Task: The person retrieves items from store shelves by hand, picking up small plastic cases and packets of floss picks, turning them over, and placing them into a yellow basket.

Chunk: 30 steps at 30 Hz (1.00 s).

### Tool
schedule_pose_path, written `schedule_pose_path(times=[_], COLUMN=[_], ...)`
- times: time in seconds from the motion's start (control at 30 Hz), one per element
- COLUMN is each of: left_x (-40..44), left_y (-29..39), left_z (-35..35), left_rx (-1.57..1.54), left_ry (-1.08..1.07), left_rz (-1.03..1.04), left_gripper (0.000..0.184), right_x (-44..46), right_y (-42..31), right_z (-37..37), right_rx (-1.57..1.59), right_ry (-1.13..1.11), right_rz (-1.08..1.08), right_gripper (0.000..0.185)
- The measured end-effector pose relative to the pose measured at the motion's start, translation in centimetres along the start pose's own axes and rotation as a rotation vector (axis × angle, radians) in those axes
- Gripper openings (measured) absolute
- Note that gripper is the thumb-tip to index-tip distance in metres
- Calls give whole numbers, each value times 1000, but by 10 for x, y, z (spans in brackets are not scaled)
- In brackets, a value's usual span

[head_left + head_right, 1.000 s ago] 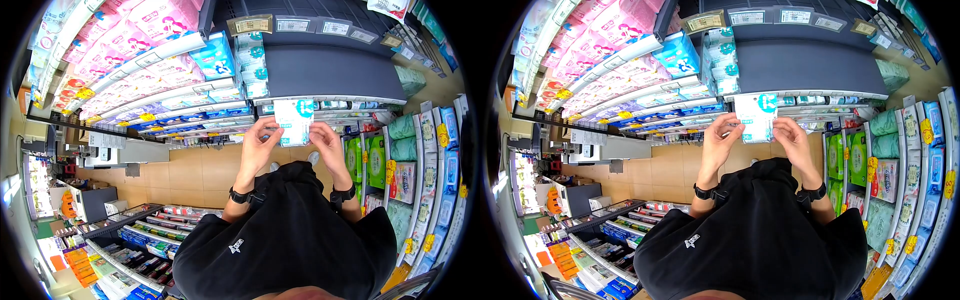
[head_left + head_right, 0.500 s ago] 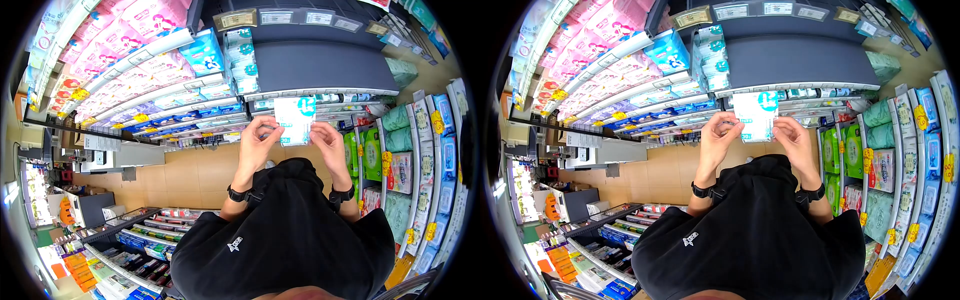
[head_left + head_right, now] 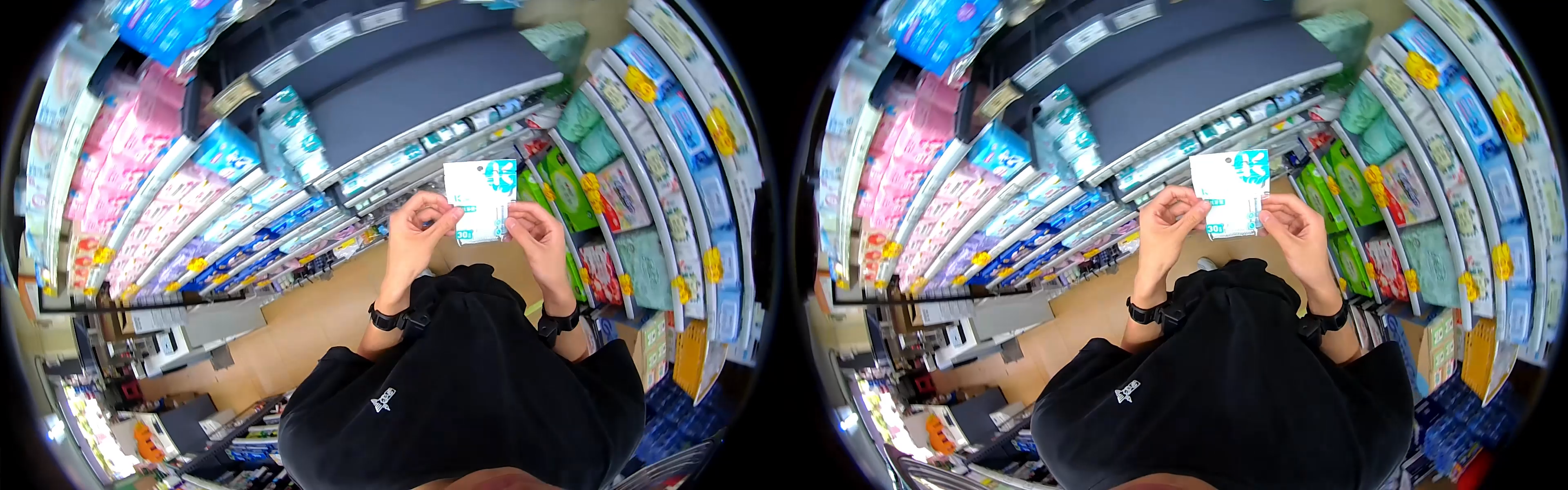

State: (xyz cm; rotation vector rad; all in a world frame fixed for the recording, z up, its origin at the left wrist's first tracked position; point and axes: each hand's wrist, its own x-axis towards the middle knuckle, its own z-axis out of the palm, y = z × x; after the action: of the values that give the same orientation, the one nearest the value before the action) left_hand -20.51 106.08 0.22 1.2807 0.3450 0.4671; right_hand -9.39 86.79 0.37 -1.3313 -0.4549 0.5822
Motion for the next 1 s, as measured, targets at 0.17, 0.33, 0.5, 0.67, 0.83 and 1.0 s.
schedule_pose_path(times=[0.17,0.33,0.5,0.67,0.83,1.0], left_x=[-6,-27,-55,-81,-107,-124], left_y=[-15,-40,-61,-82,-88,-93], left_z=[69,145,214,267,308,342], left_rx=[-2,-1,-4,-8,-14,-10], left_ry=[-168,-361,-507,-632,-721,-853], left_rz=[-76,-108,-152,-177,-205,-226], left_gripper=[13,14,15,15,15,15], right_x=[-58,-127,-195,-250,-295,-332], right_y=[-12,-17,-24,-24,-25,-31], right_z=[-58,-118,-161,-194,-215,-222], right_rx=[10,-9,-15,-5,-6,44], right_ry=[171,348,520,650,748,852], right_rz=[-51,-99,-119,-134,-181,-206], right_gripper=[22,22,23,23,23,23])
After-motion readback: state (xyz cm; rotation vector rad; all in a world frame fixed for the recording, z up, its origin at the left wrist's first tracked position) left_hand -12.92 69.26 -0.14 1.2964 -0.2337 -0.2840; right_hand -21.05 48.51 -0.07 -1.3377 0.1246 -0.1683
